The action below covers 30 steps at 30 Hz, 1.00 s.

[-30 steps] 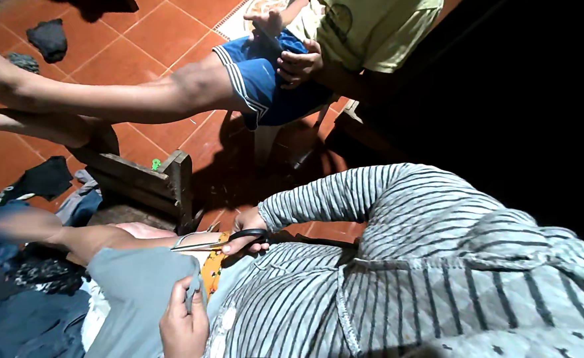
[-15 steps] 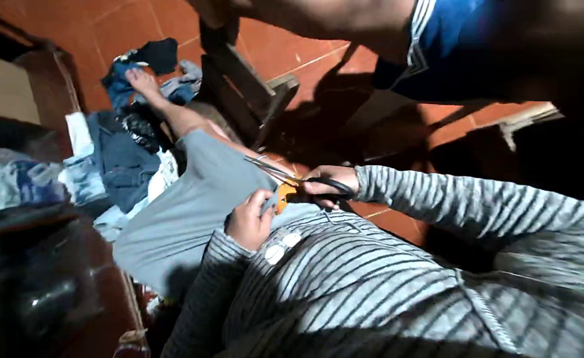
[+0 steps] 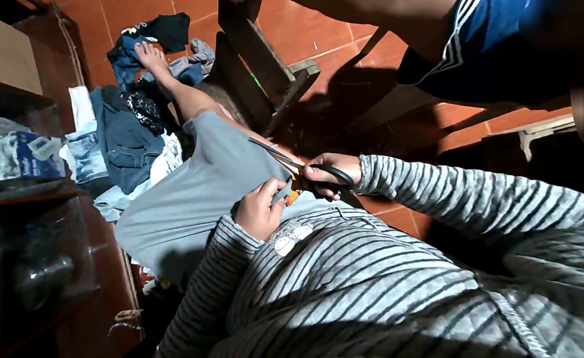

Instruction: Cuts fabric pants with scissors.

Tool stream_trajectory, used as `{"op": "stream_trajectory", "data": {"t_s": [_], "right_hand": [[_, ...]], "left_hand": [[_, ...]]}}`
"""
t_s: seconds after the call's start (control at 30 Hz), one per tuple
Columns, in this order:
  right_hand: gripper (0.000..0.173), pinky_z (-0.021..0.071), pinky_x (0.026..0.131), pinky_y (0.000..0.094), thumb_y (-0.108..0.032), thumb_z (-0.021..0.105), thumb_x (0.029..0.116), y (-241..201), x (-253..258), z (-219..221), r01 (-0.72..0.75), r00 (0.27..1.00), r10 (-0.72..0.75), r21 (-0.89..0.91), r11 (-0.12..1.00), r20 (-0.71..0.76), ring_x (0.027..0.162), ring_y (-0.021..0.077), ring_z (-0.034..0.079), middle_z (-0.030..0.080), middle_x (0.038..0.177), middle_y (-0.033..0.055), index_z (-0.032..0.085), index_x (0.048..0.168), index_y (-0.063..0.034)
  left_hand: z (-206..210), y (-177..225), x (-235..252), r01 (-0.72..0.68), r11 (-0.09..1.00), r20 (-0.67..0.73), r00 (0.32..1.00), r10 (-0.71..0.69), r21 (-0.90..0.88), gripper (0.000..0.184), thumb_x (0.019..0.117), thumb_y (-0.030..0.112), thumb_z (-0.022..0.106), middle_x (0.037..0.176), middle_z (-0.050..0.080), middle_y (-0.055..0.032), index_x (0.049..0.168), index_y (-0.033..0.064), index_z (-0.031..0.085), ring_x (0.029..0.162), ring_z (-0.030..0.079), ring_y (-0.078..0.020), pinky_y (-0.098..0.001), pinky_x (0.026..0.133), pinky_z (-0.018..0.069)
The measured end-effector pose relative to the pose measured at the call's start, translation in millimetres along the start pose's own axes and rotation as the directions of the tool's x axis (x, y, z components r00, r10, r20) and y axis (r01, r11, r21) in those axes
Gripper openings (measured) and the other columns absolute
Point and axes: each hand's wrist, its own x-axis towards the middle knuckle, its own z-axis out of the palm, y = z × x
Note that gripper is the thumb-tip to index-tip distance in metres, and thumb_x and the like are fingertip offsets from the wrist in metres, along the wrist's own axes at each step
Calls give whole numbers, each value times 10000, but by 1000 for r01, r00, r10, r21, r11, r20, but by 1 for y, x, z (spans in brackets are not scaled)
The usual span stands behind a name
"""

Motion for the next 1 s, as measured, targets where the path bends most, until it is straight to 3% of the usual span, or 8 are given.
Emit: {"op": "stream_trajectory", "data": {"t_s": [0.3, 0.5, 0.67, 0.87, 1.0], "right_hand": [[396, 493, 426, 201, -370, 487, 1060, -7, 8, 2, 10, 1000, -10, -23, 1000, -3, 423, 62, 556, 538, 529, -16, 617, 874, -46], [437, 486, 425, 219, -405, 453, 1080, -33, 25, 4, -26, 999, 24, -69, 997, -26, 429, 80, 550, 539, 540, -2, 601, 863, -55], [485, 496, 416, 225, -477, 458, 1067, -26, 32, 5, -46, 996, 43, -31, 998, -81, 419, 94, 558, 525, 531, 2, 575, 851, -58], [428, 478, 405, 216, -382, 475, 1077, -27, 27, 3, -35, 997, 34, -7, 999, -75, 404, 75, 532, 517, 518, -12, 592, 816, -63], [450, 487, 404, 210, -438, 494, 1065, -30, 33, 6, -51, 993, 50, -4, 999, -107, 407, 79, 555, 541, 531, 2, 588, 862, -48]], "left_hand": [[0, -1, 0, -11, 1000, -11, 1000, 10, -24, 174, 960, 68, 577, 904, 730, -137, 1052, -21, 694, 805, 712, -171, -311, 755, 586], [0, -1, 0, -1, 999, 2, 1000, 1, -34, 184, 964, 63, 573, 935, 738, -144, 1067, -27, 695, 845, 725, -188, -331, 787, 593], [0, -2, -1, 5, 999, -2, 1000, -5, -35, 187, 971, 80, 570, 936, 737, -135, 1066, -17, 699, 835, 720, -180, -331, 779, 593], [-1, -1, 0, 6, 999, 14, 1000, -5, -47, 186, 972, 75, 570, 938, 737, -140, 1065, -23, 698, 851, 721, -184, -330, 792, 590], [-1, 0, 0, -1, 999, 9, 1000, 2, -50, 188, 973, 72, 570, 948, 739, -144, 1071, -26, 697, 868, 724, -182, -326, 807, 590]]}}
